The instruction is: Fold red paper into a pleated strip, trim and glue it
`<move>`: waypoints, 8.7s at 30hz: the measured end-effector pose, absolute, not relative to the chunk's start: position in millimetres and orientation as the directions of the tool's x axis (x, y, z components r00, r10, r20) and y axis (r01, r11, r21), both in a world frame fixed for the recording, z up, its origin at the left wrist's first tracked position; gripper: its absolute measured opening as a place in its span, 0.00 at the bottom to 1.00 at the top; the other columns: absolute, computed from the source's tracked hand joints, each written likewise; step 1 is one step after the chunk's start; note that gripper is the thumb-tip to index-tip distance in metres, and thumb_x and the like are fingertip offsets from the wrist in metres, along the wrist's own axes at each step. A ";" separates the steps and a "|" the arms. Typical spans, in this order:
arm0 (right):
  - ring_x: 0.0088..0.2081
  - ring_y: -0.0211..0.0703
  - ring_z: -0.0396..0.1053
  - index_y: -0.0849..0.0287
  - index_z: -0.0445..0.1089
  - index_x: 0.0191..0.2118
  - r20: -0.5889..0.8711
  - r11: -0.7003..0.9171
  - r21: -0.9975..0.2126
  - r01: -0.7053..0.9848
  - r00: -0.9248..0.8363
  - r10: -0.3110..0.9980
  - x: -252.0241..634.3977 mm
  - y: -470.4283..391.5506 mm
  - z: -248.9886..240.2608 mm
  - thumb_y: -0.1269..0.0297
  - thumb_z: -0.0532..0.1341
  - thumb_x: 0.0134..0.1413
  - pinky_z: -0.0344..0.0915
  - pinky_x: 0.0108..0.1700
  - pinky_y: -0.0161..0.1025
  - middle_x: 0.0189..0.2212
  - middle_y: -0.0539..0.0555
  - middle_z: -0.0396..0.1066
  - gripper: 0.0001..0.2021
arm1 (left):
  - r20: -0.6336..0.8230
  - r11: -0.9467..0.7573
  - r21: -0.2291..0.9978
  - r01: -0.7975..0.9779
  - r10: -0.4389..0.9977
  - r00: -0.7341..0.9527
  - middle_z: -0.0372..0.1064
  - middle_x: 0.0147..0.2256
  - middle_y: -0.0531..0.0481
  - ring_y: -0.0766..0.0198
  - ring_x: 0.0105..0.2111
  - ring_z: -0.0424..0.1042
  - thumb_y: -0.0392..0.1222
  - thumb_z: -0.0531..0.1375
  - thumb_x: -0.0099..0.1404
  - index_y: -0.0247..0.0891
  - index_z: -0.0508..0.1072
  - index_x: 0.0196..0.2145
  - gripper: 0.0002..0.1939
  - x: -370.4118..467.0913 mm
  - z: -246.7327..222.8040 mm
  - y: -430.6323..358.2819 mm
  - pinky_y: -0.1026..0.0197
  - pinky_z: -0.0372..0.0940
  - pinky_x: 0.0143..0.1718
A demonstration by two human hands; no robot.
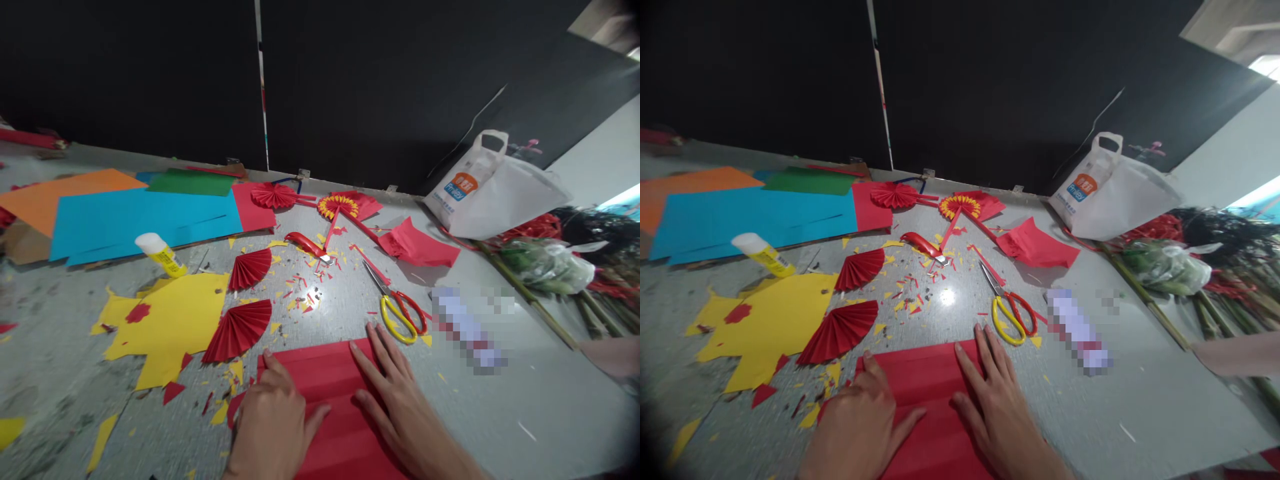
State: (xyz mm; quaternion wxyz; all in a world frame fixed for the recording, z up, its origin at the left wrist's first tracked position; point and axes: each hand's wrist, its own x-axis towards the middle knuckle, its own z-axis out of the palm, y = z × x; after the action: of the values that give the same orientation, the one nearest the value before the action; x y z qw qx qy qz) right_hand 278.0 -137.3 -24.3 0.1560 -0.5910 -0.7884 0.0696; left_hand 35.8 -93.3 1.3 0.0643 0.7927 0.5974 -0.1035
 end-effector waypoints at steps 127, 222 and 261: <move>0.82 0.61 0.41 0.60 0.73 0.68 -0.029 0.753 -0.200 0.627 -0.772 0.635 240.5 -49.5 40.4 0.52 0.66 0.75 0.51 0.79 0.59 0.82 0.68 0.42 0.24 | -0.579 -0.338 -0.147 0.929 0.791 0.196 0.80 0.45 0.18 0.40 0.40 0.84 0.61 0.59 0.80 0.19 0.63 0.74 0.43 48.3 44.6 -71.0 0.54 0.73 0.29; 0.82 0.62 0.42 0.59 0.72 0.70 -0.095 0.732 -0.236 0.639 -0.765 0.637 242.4 -49.1 50.6 0.52 0.65 0.76 0.49 0.80 0.59 0.82 0.68 0.43 0.25 | -0.558 -0.342 -0.141 0.929 0.802 0.211 0.81 0.43 0.18 0.39 0.36 0.83 0.60 0.61 0.79 0.19 0.69 0.71 0.40 48.6 42.6 -72.8 0.54 0.70 0.27; 0.72 0.58 0.66 0.59 0.70 0.63 0.356 0.700 -0.385 0.602 -0.603 0.714 252.3 -72.9 -2.8 0.65 0.65 0.76 0.73 0.68 0.56 0.70 0.67 0.70 0.16 | -0.613 -0.352 -0.079 0.933 0.755 0.233 0.78 0.47 0.10 0.33 0.42 0.84 0.58 0.59 0.81 0.10 0.64 0.72 0.43 45.9 47.4 -69.0 0.50 0.74 0.31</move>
State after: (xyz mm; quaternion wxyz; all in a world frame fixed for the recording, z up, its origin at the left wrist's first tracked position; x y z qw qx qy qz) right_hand 252.3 -72.9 -2.8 0.2478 -0.3705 -0.8879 0.1135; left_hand 45.9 -69.0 47.4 0.1539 0.7699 0.5479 -0.2887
